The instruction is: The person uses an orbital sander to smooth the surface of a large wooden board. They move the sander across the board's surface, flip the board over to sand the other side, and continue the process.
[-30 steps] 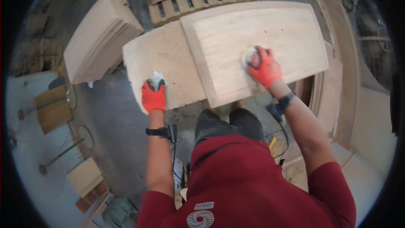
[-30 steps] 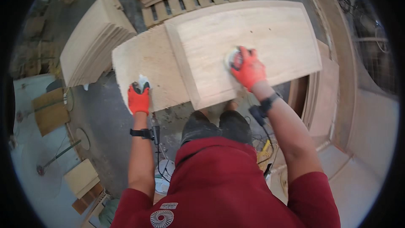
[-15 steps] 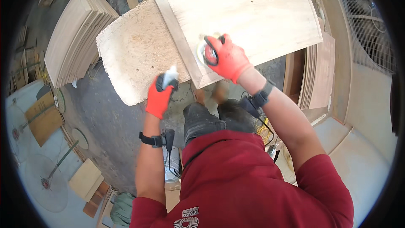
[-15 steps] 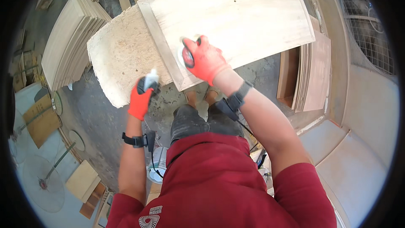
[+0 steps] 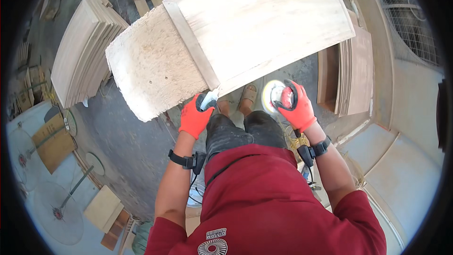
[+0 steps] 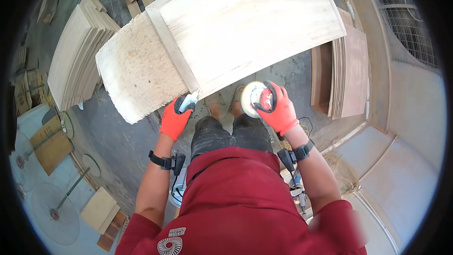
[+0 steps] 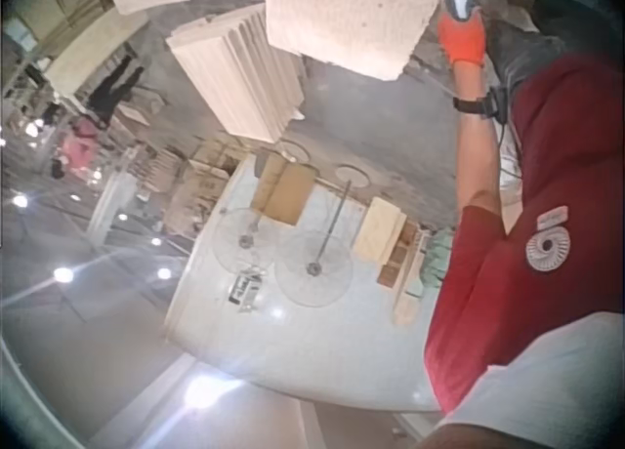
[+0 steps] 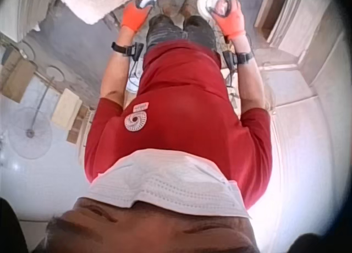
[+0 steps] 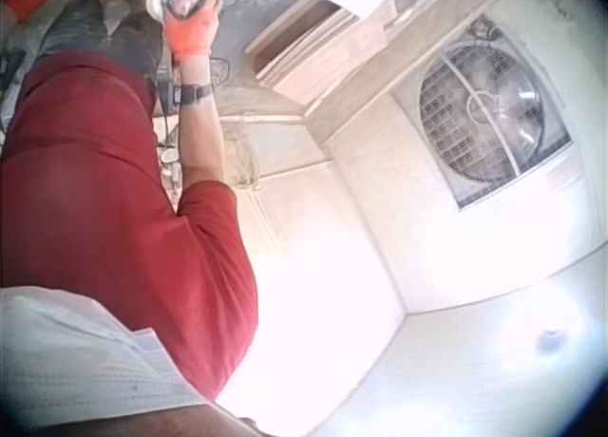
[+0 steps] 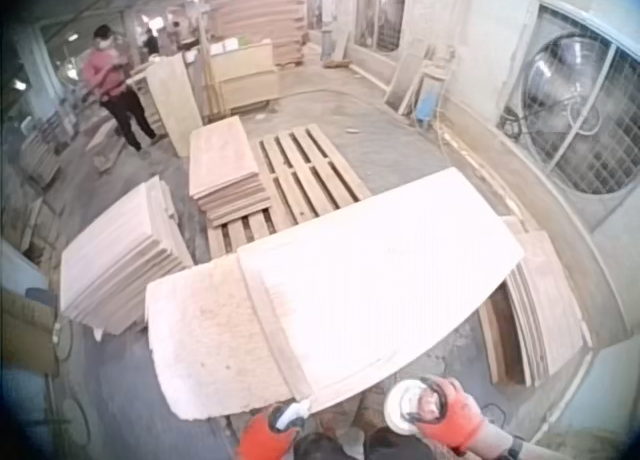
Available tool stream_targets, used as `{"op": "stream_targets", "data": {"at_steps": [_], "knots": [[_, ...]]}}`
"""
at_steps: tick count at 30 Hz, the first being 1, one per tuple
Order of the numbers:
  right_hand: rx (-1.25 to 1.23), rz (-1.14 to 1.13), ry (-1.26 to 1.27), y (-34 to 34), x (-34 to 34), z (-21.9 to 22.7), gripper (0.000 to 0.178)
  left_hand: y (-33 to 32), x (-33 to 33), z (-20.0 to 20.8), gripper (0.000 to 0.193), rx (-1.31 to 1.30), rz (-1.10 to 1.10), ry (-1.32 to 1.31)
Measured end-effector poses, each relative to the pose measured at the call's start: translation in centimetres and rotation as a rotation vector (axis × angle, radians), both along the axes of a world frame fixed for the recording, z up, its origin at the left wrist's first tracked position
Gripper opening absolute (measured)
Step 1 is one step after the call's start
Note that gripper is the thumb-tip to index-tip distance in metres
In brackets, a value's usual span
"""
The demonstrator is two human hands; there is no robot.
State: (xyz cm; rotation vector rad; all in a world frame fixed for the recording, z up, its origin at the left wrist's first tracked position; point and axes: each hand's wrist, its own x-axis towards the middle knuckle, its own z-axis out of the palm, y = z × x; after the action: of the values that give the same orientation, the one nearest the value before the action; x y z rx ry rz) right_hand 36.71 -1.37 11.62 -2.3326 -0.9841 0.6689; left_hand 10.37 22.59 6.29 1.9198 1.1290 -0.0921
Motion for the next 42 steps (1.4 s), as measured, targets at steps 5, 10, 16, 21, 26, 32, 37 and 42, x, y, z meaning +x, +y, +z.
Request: {"op": "stream_targets", "data": {"at_steps": [5,10,16,21,26,32,37,42], "knots": [[-0.055,-0.065,-0.006,-3.0,0.2,0.1,0.088,0.5,0.2,0.0,0.050,0.048,-0.035,-0.002],[-0.063,-0.083,-0.021,-3.7,0.3,0.0,0.087,1.3,1.3,1.2,0.041,-0.033,0.036,0.000],[-0.025,-0.072,0.004,-3.0,0.4,0.7,0.085,2.3,1.8,0.8,0.039,-0.018,0.073,-0.050],[-0.002,-0.064,-0.004,-2.6,0.3,1.1,0.084,2.9,2.2,-0.1,0.034,0.029,0.093,-0.056],[0.000,-0.067,0.006,-2.4,0.4,1.3,0.083,4.0,3.2,0.1,0.033,-0.009,0.157,-0.116],[-0.012,-0.063,0.012,-2.2,0.5,1.3,0.084,5.2,4.2,1.3,0.029,-0.085,0.194,-0.078],[-0.084,0.123,-0.056,0.9,-0.8,1.8,0.082,5.8,2.4,-2.2,0.025,-0.182,0.278,-0.333],[-0.084,0.485,-0.117,7.7,-3.2,2.1,0.074,6.4,1.6,-3.6,0.026,-0.437,0.496,-0.603]]}}
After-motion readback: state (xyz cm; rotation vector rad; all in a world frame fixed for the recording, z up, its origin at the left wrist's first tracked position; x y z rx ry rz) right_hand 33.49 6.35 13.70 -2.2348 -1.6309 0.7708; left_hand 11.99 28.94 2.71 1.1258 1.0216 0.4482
